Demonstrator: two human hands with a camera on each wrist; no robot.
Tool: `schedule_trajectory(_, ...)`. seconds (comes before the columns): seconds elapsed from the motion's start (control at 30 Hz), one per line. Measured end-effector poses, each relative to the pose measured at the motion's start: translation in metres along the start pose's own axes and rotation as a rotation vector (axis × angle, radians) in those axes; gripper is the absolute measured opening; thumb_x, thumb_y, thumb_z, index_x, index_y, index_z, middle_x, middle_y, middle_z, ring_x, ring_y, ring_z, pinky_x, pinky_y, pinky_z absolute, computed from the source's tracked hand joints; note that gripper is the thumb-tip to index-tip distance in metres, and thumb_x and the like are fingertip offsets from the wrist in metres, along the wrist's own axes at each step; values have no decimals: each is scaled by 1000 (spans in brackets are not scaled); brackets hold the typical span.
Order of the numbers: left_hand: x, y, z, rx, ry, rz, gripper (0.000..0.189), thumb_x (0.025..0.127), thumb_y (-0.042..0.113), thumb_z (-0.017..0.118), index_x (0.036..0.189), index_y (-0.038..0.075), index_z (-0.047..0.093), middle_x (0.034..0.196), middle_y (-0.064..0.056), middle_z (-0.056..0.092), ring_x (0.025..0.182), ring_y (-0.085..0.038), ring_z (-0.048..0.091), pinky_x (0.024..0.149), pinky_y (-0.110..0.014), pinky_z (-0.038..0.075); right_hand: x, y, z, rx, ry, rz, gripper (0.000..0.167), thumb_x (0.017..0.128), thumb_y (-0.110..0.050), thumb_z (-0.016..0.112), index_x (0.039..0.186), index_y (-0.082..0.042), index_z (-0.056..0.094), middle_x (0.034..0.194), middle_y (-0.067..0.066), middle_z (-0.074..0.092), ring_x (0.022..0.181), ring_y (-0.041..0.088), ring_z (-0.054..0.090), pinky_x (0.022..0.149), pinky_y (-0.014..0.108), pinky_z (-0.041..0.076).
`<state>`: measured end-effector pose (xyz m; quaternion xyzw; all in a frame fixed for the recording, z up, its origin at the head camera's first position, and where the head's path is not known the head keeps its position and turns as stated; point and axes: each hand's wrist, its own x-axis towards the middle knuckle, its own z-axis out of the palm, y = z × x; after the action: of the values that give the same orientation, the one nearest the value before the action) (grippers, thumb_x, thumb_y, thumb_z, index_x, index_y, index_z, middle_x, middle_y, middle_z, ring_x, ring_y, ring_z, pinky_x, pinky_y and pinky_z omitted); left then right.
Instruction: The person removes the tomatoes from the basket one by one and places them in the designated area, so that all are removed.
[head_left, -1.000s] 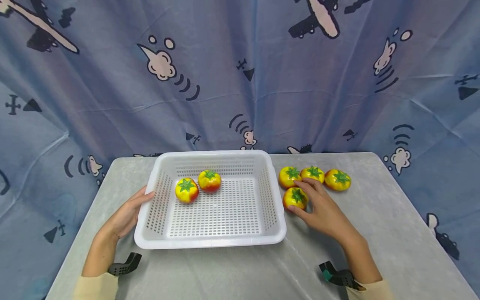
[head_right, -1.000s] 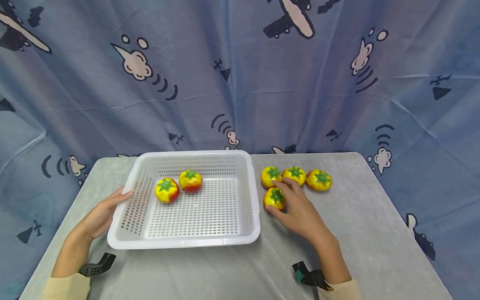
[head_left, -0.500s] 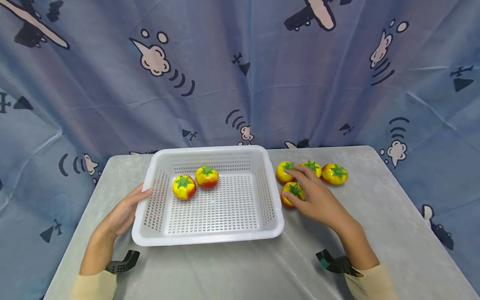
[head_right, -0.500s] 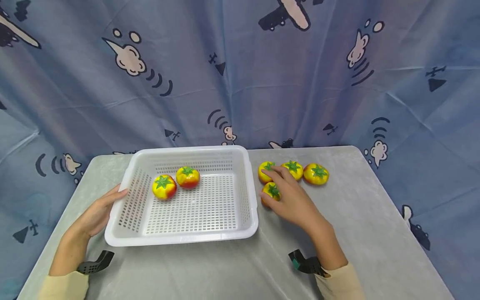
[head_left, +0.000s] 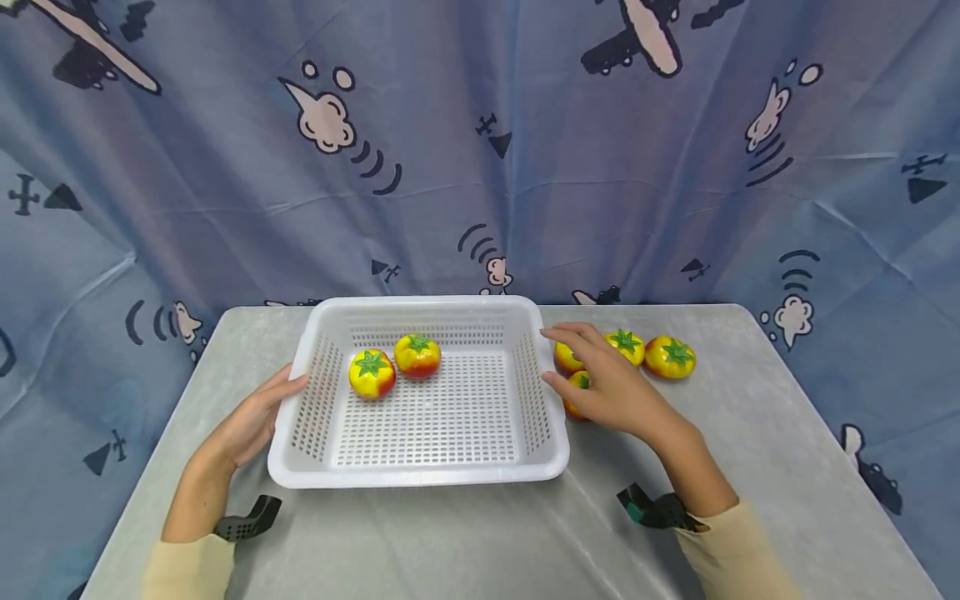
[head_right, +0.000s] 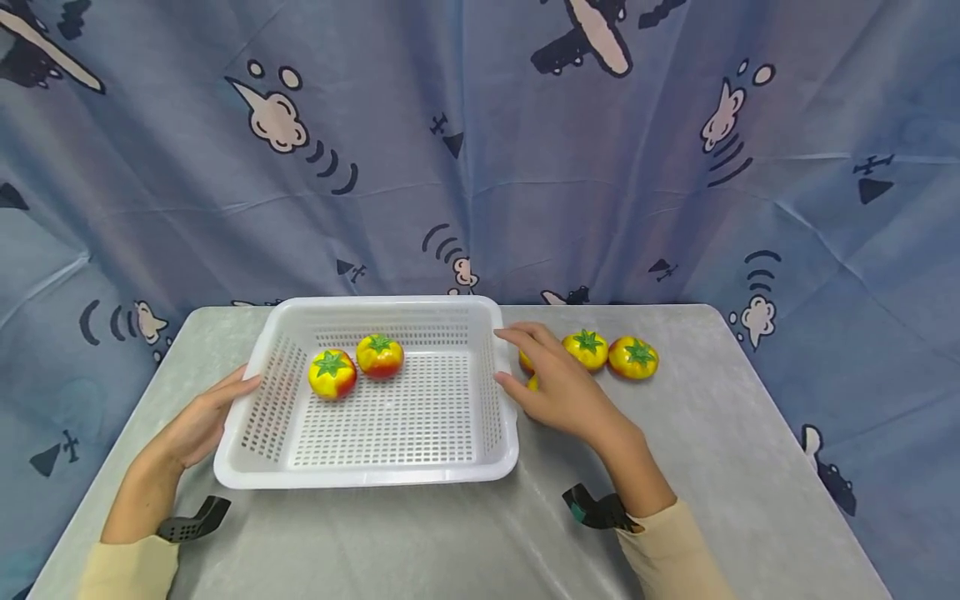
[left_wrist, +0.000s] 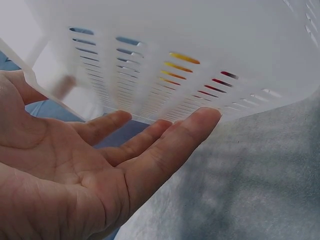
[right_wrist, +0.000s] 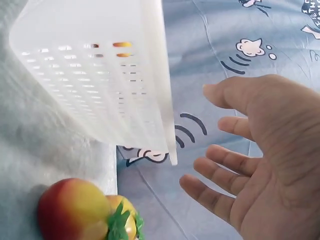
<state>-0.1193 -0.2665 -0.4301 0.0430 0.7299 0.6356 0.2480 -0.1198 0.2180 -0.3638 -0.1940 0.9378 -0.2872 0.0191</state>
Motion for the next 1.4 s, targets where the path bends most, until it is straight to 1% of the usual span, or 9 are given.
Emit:
schedule_trajectory(0.2, 0, 2, 0, 2, -5, -4, 73, 115, 44, 33, 172, 19, -6, 165, -32, 29, 133, -29, 56, 98, -43, 54, 12, -10, 0, 12, -34, -35, 59, 101, -28, 73, 155, -15, 53, 159, 14, 50, 142, 38, 54, 112, 64, 48)
schedule_trajectory(0.3, 0, 2, 0, 2, -4, -7, 74, 115, 45, 33, 172, 19, -6, 165, -32, 30, 132, -27, 56, 98, -42, 54, 18, -14, 0, 4, -48, -66, 59, 101, -27, 73, 156, -14, 52, 159, 15, 50, 137, 37, 57, 110, 62, 50)
schedule_trajectory(0.43, 1, 1, 0, -7, -5, -12, 74, 115, 45, 33, 172, 19, -6, 165, -31, 30, 131, -25, 57, 98, -42, 53, 26, -20, 1, -3, -77, -74, 60, 101, -28, 73, 156, -16, 52, 160, 14, 49, 131, 35, 59, 106, 58, 54)
schedule_trajectory(0.7, 1, 0, 1, -10, 1, -16, 74, 114, 46, 34, 172, 20, -5, 166, -30, 30, 135, -29, 55, 100, -45, 53, 41, -34, 1, 18, -150, -62, 60, 102, -32, 71, 157, -17, 51, 161, 10, 47, 142, 34, 53, 114, 59, 48)
schedule_trajectory(0.87, 1, 1, 0, -7, -3, -9, 73, 115, 46, 33, 172, 21, -5, 166, -30, 29, 136, -30, 54, 100, -45, 53, 50, -45, 1, -16, -165, -102, 58, 101, -33, 72, 154, -17, 54, 158, 9, 50, 140, 32, 55, 112, 55, 51)
schedule_trajectory(1.03, 0, 1, 0, -11, -19, 1, 73, 115, 44, 32, 172, 20, -6, 166, -31, 29, 133, -27, 55, 99, -44, 53, 62, -55, 5, -25, -189, -134, 57, 101, -31, 72, 153, -17, 55, 157, 11, 52, 137, 31, 58, 110, 53, 53)
schedule_trajectory(1.17, 0, 1, -1, -12, -22, -3, 73, 115, 45, 32, 171, 20, -7, 166, -31, 28, 131, -24, 56, 98, -43, 53, 72, -61, 9, -40, -209, -162, 56, 101, -30, 72, 153, -16, 56, 156, 12, 53, 137, 31, 58, 112, 51, 52)
schedule_trajectory(1.3, 0, 2, -1, -11, -26, -1, 74, 115, 45, 32, 171, 20, -9, 166, -31, 26, 131, -23, 56, 98, -42, 53, 79, -66, 14, -47, -214, -199, 53, 101, -29, 72, 151, -16, 58, 154, 11, 55, 135, 30, 59, 111, 49, 53)
schedule_trajectory(1.4, 0, 1, -1, -13, -30, 0, 73, 115, 44, 31, 171, 20, -9, 166, -31, 26, 131, -23, 56, 98, -43, 53, 85, -69, 18, -48, -227, -206, 51, 102, -29, 72, 150, -17, 59, 153, 9, 56, 134, 28, 60, 111, 47, 53)
